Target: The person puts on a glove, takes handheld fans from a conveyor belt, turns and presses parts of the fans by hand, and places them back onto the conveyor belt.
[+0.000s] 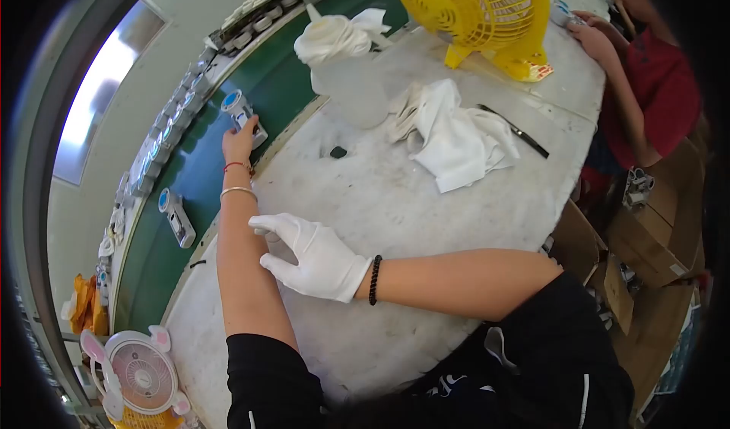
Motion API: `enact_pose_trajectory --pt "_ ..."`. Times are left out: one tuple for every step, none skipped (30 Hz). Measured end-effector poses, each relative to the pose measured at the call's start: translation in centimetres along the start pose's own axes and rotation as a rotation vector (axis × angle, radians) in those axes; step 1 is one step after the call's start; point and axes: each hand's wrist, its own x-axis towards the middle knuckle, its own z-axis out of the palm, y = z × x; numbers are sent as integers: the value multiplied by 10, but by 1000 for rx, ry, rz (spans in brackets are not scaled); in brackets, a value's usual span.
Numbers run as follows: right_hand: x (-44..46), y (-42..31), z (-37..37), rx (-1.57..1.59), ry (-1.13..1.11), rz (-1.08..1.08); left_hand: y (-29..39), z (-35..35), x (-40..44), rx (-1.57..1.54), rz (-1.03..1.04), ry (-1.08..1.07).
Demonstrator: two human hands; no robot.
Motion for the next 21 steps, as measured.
enact_pose_trajectory --pt "0 0 -1 -17 40 -25 10 -4 -10 3 -30 -44" --pt "0 1 -4 -22 55 -24 15 -9 -19 12 -65 -81" --pt "0 1 -7 -17 65 -23 11 -15 -23 -134 -75 -157" --pt "-2 1 -7 -1 75 -19 1 -23 -26 -273 -90 -229" --pt "-1 3 -7 -28 122 -68 0 -34 -41 -409 -107 -297" --pt "0 5 -8 -52 170 -114 -4 -45 -62 -458 -77 -302" --pt "1 9 -8 -75 219 -155 4 -54 -100 -506 -49 -307" --pt "2 14 -7 -90 259 -136 2 -69 -127 -498 -35 -369" --pt "3 20 -4 -107 292 -118 -2 -85 -155 -495 -24 -427" --pt "3 24 0 -123 318 -104 -8 -96 -188 -441 -8 -407" --pt "3 22 3 31 288 -9 -13 -105 -221 -386 8 -383" --pt "3 18 5 182 251 88 -7 -115 -254 -329 9 -405" --pt "2 13 8 327 210 188 1 -124 -284 -273 8 -428" --pt "-1 3 8 509 66 266 2 -130 -309 -253 -37 -436" --pt "-5 -11 5 687 -78 349 0 -136 -329 -234 -84 -448" --pt "-9 -22 3 859 -223 436 -6 -143 -346 -293 -131 -470" --pt "-11 -29 1 748 -339 439 -12 -148 -360 -357 -175 -493" --pt "-13 -34 -2 630 -450 437 -17 -148 -371 -381 -199 -481" --pt "-15 -35 -1 508 -553 434 -22 -147 -379 -433 -206 -480" --pt "-20 -32 4 627 -543 488 -31 -145 -383 -460 -186 -486" --pt "-22 -30 7 575 -553 475 -40 -144 -385 -490 -164 -496"
